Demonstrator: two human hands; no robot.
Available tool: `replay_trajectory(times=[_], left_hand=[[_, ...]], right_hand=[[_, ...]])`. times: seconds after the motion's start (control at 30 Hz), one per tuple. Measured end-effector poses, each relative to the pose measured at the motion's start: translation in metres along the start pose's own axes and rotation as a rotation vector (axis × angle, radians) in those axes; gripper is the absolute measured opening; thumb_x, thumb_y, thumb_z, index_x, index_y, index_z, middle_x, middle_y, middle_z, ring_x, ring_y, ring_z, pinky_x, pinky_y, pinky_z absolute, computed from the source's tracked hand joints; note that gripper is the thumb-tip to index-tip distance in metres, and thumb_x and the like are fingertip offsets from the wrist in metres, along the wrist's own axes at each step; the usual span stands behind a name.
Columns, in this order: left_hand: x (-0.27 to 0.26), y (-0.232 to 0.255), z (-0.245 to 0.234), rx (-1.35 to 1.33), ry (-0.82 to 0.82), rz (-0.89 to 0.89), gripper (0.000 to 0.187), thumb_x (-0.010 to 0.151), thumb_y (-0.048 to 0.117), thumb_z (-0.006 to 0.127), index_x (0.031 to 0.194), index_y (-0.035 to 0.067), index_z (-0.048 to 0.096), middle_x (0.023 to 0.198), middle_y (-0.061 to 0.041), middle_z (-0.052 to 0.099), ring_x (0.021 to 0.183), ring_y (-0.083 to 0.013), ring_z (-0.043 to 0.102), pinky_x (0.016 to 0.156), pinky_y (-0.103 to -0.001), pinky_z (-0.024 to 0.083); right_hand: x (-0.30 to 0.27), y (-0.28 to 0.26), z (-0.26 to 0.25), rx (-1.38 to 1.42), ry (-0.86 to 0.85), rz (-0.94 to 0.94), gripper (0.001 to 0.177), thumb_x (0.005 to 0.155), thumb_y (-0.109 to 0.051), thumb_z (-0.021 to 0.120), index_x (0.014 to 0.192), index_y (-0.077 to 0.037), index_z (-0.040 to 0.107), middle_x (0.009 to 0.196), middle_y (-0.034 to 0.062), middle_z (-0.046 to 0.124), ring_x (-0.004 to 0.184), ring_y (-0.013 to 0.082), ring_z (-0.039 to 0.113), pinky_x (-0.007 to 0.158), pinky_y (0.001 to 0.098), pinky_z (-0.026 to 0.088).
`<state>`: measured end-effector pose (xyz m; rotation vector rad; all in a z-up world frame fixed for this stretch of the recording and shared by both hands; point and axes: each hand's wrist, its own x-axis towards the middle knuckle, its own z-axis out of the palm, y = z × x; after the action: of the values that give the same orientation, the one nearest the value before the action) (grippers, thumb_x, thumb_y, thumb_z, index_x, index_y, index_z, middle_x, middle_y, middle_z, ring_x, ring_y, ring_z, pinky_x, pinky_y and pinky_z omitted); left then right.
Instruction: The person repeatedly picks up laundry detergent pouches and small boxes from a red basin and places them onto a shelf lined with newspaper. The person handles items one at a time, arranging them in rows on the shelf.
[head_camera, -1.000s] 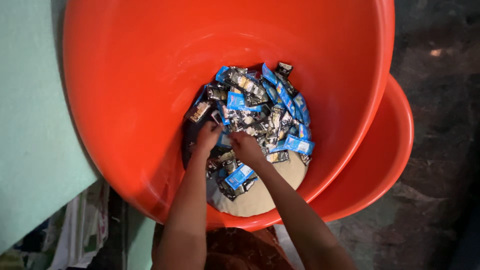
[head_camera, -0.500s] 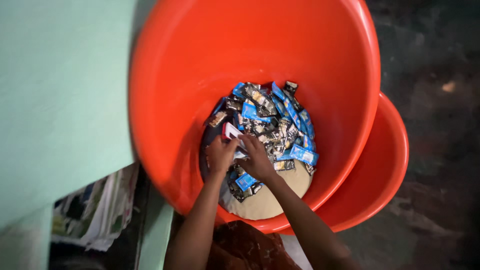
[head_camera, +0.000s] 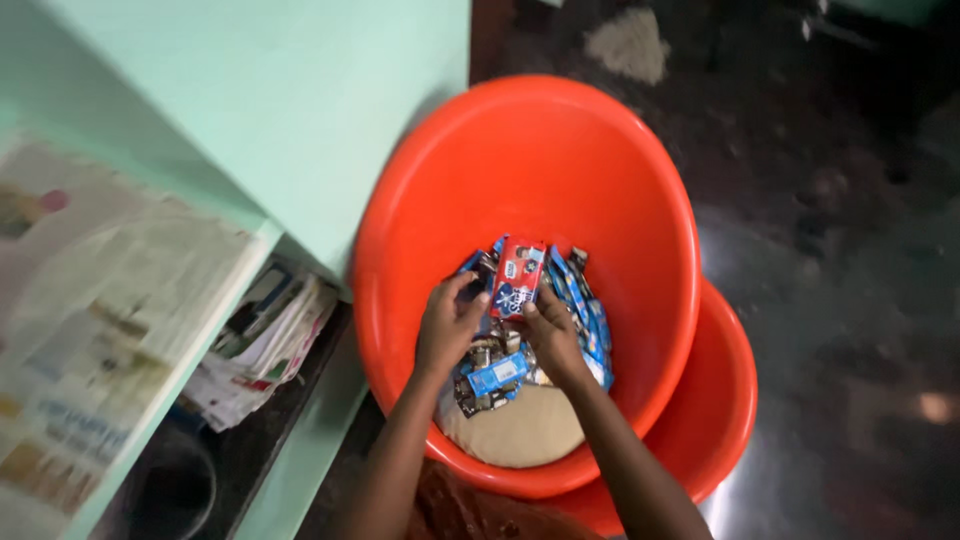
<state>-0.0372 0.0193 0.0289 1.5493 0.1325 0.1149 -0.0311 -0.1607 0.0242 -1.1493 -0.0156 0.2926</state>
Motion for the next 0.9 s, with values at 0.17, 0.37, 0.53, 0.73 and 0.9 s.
replay_trajectory(times=[0.17,0.37,0.53,0.73,0.9], left_hand=[[-0.042,0.044,-0.047,-0.282,-0.044,-0.1,0.046,0.099,0.035,0.066,0.13,0.002,0.065,0.113,-0.006,0.072,0.099,-0.0101,0.07,0.084,-0.025,0.056],[-0.07,0.097,-0.121,-0.123,0.188,-0.069,0.048,0.093,0.043,0.07,0.124,0.007,0.064,0.103,0.002,0.071,0.086,-0.0065,0.067,0.068,-0.023,0.053],[-0.081,0.107,-0.204,-0.164,0.342,-0.032,0.044,0.089,0.027,0.074,0.127,0.009,0.061,0.09,-0.004,0.069,0.068,-0.0091,0.06,0.054,-0.024,0.048],[-0.044,0.106,-0.302,-0.211,0.769,0.137,0.04,0.091,0.019,0.073,0.126,0.004,0.062,0.099,-0.006,0.066,0.077,-0.0093,0.068,0.06,-0.028,0.062],[-0.007,0.115,-0.393,0.248,0.894,0.099,0.059,0.09,0.025,0.076,0.141,0.009,0.05,0.11,-0.012,0.068,0.083,-0.021,0.07,0.074,-0.035,0.058]], right_hand=[[-0.008,-0.02,0.068,0.211,-0.275,-0.034,0.044,0.108,-0.015,0.048,0.149,0.0,0.045,0.128,0.0097,0.065,0.112,0.019,0.065,0.093,0.0377,0.056],[-0.001,-0.013,0.145,-0.007,-0.356,0.042,0.043,0.104,-0.021,0.05,0.146,-0.01,0.051,0.111,0.0056,0.068,0.09,0.0147,0.066,0.08,0.0324,0.056],[0.009,-0.014,0.223,-0.355,-0.36,-0.121,0.042,0.116,-0.031,0.05,0.144,-0.002,0.062,0.093,0.0098,0.055,0.075,0.018,0.048,0.063,0.0322,0.04],[0.039,0.014,0.332,-0.051,-0.511,-0.028,0.047,0.097,-0.018,0.057,0.142,-0.018,0.042,0.112,0.0032,0.064,0.09,0.0142,0.067,0.078,0.0306,0.059],[0.14,0.066,0.433,-0.114,-0.483,-0.22,0.034,0.102,-0.007,0.058,0.136,-0.007,0.056,0.101,0.0096,0.067,0.087,0.0165,0.067,0.081,0.0319,0.059]])
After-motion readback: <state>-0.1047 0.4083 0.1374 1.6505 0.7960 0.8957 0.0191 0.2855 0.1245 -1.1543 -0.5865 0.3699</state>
